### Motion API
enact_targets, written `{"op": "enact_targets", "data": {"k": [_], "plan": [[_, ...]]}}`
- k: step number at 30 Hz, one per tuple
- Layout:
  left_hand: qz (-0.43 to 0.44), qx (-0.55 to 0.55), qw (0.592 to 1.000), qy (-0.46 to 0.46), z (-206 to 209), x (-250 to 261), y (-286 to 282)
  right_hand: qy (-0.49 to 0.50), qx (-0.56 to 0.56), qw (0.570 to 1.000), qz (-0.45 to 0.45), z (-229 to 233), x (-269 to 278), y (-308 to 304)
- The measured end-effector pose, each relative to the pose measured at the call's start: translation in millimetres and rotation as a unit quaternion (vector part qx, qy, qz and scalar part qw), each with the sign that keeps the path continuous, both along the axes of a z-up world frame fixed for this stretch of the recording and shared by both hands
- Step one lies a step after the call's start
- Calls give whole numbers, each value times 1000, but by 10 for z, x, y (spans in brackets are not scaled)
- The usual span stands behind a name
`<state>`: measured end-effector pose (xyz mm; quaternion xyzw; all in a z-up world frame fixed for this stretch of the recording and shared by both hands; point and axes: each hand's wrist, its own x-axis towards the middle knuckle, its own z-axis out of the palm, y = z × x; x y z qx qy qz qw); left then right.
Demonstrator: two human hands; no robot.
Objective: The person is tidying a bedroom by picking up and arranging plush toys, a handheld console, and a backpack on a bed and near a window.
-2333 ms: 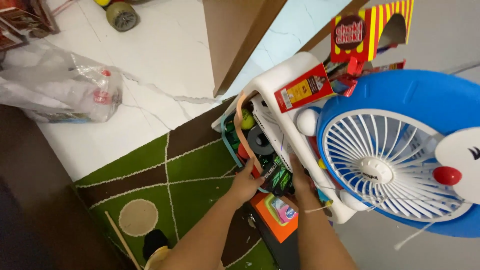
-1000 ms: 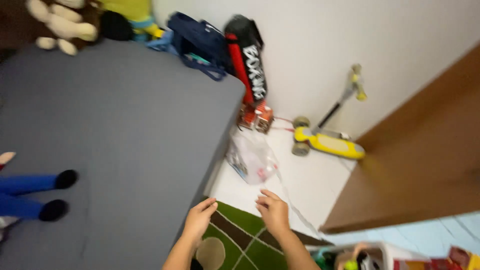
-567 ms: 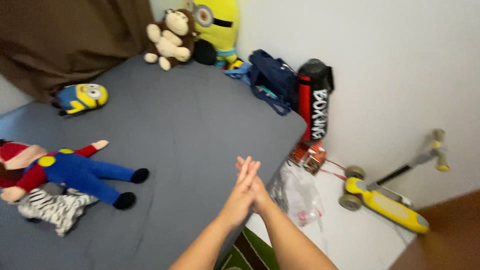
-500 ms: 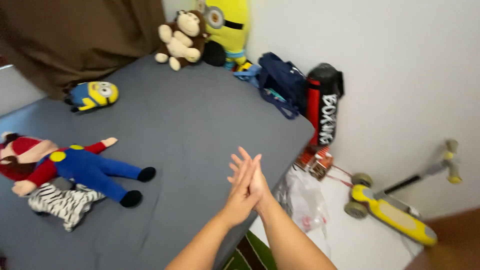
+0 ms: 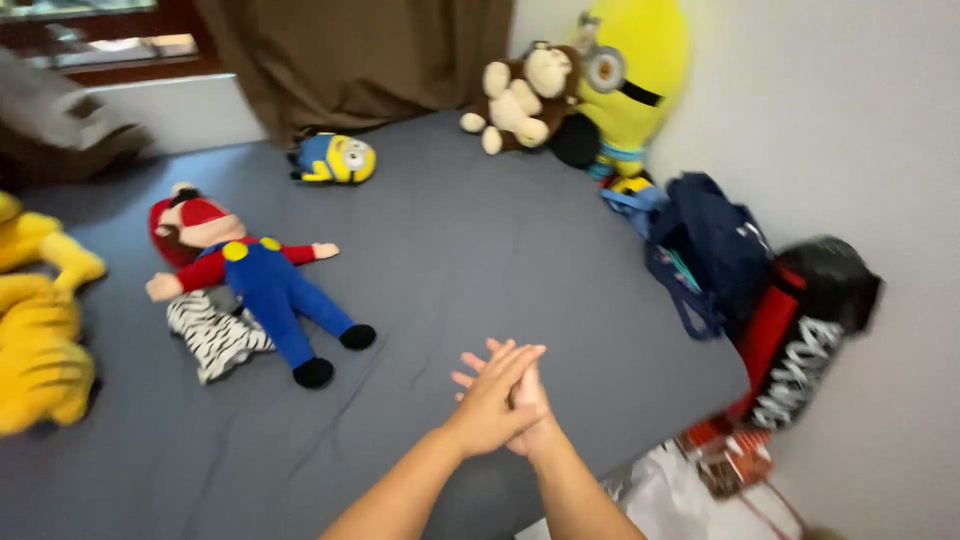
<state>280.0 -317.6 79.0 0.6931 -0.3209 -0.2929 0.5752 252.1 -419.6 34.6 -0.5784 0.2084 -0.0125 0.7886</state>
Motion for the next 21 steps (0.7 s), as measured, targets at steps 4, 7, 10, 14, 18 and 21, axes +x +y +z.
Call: {"op": "enact_targets", "data": {"k": [4,7,10,14,18,21], "plan": [[69,50,962,-258,-380,149,-163,32,273,961,-35,542,196,-283],[145,168,965,-139,-751,282,-126,-3,226,973,37,379,417,-559],[238,244,939,-42,-1312,246,229,29,158,981,105,271,549,-500],[338,300,884,124,-1368,55,965,132,94,975,153,241,695,-105],[430,260,856,124,-1332,83,1628,165,92,964,188,132,928,365],[483,233,828,165,-908,111,2032,169,61,959,220,176,1161,748]]}}
